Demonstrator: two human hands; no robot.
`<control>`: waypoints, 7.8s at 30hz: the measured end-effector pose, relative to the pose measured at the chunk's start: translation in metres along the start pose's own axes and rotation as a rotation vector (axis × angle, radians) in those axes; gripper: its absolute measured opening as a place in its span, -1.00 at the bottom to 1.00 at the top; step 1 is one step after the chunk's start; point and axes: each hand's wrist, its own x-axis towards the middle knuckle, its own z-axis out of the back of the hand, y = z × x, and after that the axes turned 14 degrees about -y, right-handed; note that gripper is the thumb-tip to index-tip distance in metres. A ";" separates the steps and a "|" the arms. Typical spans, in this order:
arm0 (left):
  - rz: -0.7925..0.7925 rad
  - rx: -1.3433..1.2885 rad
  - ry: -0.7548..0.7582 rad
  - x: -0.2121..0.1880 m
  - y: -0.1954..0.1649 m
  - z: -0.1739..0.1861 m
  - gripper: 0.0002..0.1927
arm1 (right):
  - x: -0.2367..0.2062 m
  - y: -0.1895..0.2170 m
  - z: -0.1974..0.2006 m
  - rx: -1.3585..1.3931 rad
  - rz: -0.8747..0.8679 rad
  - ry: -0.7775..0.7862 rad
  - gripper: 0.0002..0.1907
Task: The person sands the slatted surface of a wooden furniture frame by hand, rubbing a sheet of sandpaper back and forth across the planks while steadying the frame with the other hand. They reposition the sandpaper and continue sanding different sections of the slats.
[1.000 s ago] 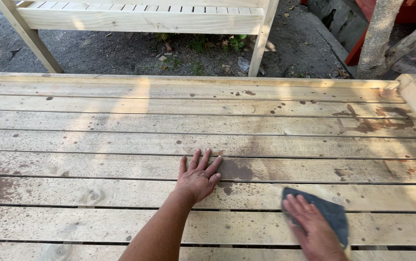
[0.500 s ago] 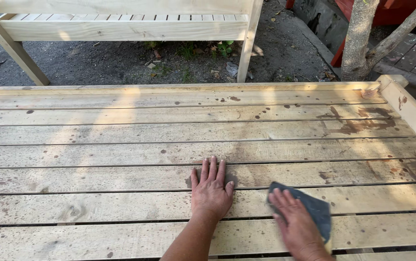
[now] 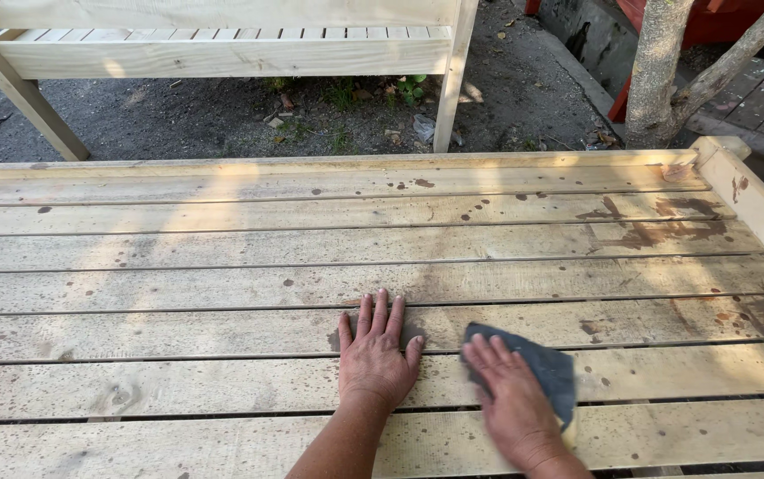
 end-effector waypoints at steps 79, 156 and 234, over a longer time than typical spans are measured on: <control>0.002 0.066 -0.015 0.006 -0.001 -0.004 -0.29 | 0.070 -0.018 0.003 -0.133 -0.247 -0.025 -0.33; 0.012 0.060 -0.043 0.010 0.001 -0.012 -0.29 | 0.061 -0.052 0.061 0.177 0.107 0.028 -0.65; 0.135 -0.836 -0.599 0.039 0.094 -0.065 -0.58 | 0.060 0.044 0.078 0.144 -0.102 0.019 -0.73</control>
